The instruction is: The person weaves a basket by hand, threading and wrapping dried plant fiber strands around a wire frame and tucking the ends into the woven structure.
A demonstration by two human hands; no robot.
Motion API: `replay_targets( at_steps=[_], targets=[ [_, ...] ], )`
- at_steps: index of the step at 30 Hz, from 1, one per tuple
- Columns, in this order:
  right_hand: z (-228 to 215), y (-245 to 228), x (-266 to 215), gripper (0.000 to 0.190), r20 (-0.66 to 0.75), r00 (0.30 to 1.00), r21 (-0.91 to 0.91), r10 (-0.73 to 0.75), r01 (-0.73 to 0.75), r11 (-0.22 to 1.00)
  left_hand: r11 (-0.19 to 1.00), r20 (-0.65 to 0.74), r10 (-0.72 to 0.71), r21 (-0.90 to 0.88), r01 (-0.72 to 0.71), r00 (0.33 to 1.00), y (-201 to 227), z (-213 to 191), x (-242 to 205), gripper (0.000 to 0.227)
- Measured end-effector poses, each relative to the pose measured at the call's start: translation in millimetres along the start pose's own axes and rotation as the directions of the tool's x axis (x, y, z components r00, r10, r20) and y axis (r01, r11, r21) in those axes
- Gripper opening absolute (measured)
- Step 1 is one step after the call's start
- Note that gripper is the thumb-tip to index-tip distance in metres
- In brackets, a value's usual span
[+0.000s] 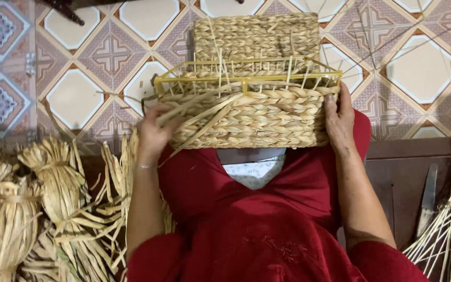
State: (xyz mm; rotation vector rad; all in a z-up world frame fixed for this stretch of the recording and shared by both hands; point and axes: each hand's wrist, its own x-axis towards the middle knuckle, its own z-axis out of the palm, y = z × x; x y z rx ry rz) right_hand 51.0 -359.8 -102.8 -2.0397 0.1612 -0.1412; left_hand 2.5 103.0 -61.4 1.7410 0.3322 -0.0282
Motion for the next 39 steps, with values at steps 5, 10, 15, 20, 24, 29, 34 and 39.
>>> replay_targets(
  at_steps=[5,10,15,20,24,29,34,39],
  targets=[
    [4,6,0,0.049,0.001,0.998,0.114,-0.057,0.057,0.992,0.809,-0.091,0.2,-0.547,-0.216,0.976,-8,-21,10,0.034],
    [0,19,1,0.051,0.01,0.999,0.122,-0.036,0.034,0.992,0.662,-0.211,-0.013,-0.734,-0.15,0.977,2,-14,16,0.028],
    [1,20,6,0.054,0.02,0.993,0.238,0.118,-0.119,0.964,0.975,-0.225,0.031,-0.209,-0.079,0.974,0,-13,10,0.039],
    [-2,22,11,0.055,0.02,0.987,0.318,0.161,-0.159,0.935,0.996,-0.177,-0.073,0.044,0.082,0.981,-9,-1,15,0.042],
    [-11,26,29,0.052,0.018,0.996,0.356,-0.084,0.072,0.932,0.985,-0.2,0.008,-0.166,-0.042,0.98,-22,3,-5,0.044],
    [-12,-4,38,0.054,0.015,0.998,0.247,-0.064,0.058,0.967,0.94,-0.153,-0.139,-0.333,0.081,0.979,-42,3,-33,0.049],
    [-12,-54,22,0.049,-0.086,0.854,-0.443,-0.513,0.428,0.788,0.911,-0.171,-0.005,0.406,0.075,0.985,-34,7,-53,0.053],
    [34,-103,-1,0.029,0.192,0.7,-0.261,-0.688,0.712,0.652,0.454,0.163,0.409,0.817,-0.355,0.898,-20,50,-82,0.047]
  ],
)
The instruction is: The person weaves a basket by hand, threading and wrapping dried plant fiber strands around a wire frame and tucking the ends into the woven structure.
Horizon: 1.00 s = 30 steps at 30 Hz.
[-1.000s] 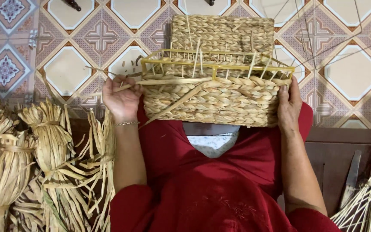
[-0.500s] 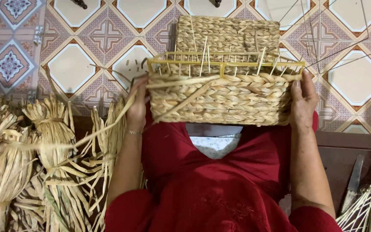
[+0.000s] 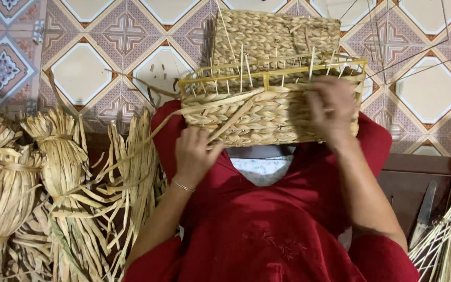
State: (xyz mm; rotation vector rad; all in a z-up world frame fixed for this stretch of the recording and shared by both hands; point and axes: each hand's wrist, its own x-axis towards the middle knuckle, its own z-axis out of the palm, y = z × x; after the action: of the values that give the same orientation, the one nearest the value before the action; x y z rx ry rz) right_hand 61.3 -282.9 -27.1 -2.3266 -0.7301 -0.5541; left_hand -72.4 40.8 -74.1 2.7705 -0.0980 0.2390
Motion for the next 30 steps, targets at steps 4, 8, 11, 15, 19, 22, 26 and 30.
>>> replay_targets(
  at_steps=[4,8,11,15,19,22,26,30],
  targets=[
    [43,-34,24,0.047,0.199,0.937,0.002,-0.288,0.293,0.956,0.985,-0.083,0.169,0.025,-0.168,0.982,7,13,4,0.019],
    [57,-38,37,0.053,0.37,0.882,-0.052,-0.292,0.333,0.941,0.975,-0.208,0.179,0.166,-0.145,0.962,-11,0,30,0.021],
    [72,-35,48,0.04,0.414,0.877,0.032,-0.246,0.256,0.966,0.968,-0.314,0.21,0.2,-0.151,0.926,-14,-20,48,0.019],
    [76,-27,53,0.009,0.445,0.892,0.084,-0.076,0.043,0.996,0.897,-0.427,0.426,0.087,-0.433,0.797,17,-8,64,0.017],
    [75,-16,55,0.012,0.463,0.885,0.155,-0.045,-0.03,0.987,0.924,-0.287,0.332,-0.094,-0.372,0.898,36,30,93,0.022],
    [74,-13,57,0.007,0.57,0.818,0.138,0.07,-0.18,0.974,0.972,0.34,-0.009,-0.217,0.088,0.94,41,50,138,0.018],
    [62,-19,55,0.009,0.616,0.764,0.205,0.189,-0.388,0.899,0.914,0.333,-0.123,-0.329,0.238,0.935,46,63,161,0.014],
    [71,-23,55,0.007,0.538,0.819,0.26,0.202,-0.389,0.884,0.822,0.023,-0.042,-0.568,0.047,0.999,37,74,125,0.015]
  ],
)
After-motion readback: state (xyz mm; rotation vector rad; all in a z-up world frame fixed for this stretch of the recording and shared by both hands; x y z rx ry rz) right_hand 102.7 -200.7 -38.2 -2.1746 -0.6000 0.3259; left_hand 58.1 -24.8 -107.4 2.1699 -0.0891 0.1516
